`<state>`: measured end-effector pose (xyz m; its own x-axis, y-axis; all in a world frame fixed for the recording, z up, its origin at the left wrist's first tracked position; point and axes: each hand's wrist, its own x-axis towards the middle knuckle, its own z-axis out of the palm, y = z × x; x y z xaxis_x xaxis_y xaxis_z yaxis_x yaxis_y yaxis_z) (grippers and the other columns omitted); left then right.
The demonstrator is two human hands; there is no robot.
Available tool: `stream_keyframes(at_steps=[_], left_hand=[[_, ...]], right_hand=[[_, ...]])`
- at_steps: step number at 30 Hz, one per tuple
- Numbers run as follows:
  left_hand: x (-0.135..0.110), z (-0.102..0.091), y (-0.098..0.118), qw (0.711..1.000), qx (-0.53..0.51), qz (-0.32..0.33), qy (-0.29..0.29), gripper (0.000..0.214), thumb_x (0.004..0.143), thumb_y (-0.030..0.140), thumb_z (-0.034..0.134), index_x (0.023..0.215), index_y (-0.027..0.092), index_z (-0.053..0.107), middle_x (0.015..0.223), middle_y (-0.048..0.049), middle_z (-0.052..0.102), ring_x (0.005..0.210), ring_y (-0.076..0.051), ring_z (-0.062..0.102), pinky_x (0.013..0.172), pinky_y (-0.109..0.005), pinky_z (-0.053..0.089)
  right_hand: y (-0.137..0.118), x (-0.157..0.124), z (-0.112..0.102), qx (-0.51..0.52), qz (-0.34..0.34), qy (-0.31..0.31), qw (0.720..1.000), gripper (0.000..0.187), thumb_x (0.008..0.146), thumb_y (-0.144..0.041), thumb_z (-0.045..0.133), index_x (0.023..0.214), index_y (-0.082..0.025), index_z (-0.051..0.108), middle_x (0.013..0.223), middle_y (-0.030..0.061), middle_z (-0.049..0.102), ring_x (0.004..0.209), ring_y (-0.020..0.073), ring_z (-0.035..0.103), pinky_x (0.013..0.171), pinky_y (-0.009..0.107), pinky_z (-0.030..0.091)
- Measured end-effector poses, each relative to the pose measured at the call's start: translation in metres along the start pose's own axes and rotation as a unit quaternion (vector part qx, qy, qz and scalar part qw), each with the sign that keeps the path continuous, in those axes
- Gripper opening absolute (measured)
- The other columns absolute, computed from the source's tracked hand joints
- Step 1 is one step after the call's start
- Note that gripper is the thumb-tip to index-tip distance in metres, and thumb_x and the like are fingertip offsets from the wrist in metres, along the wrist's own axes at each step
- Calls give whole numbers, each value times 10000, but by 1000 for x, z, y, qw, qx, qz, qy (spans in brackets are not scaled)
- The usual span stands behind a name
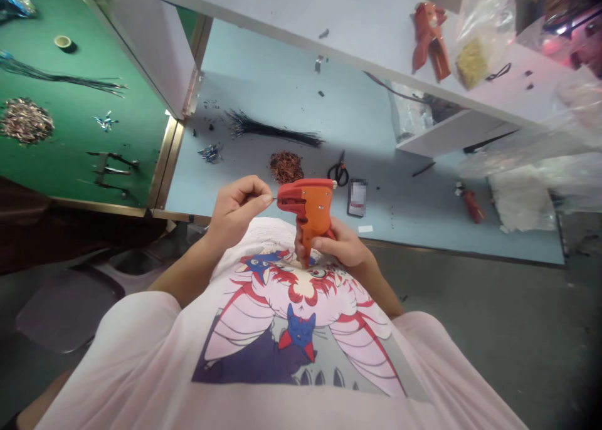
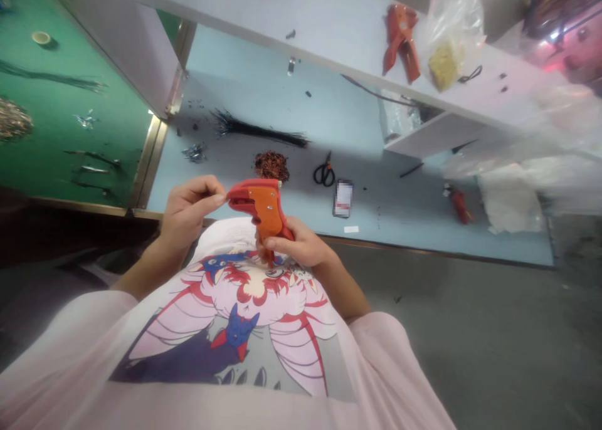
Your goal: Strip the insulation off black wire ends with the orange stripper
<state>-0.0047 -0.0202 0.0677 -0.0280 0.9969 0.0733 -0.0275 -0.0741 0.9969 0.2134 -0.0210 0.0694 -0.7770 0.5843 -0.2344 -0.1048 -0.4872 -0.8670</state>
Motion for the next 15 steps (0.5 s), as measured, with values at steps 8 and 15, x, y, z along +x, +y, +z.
stream_keyframes(at_steps=[8,15], left_hand=[[1,-4,0,998,47,40,15,97,763,230,609,687,175,580,614,13,510,540,-82,409,486,-226,326],[1,-4,-3,977,152,136,54,54,769,234,667,760,183,654,630,24,527,533,-63,414,512,-212,342]], right_hand=[[4,6,-2,-32,-8,-8,999,235,888,-376,569,875,-148,512,610,-14,570,505,101,557,511,245,482],[15,11,1,34,-8,40,999,298,876,-375,587,706,-179,440,481,-77,419,371,55,374,374,192,348]])
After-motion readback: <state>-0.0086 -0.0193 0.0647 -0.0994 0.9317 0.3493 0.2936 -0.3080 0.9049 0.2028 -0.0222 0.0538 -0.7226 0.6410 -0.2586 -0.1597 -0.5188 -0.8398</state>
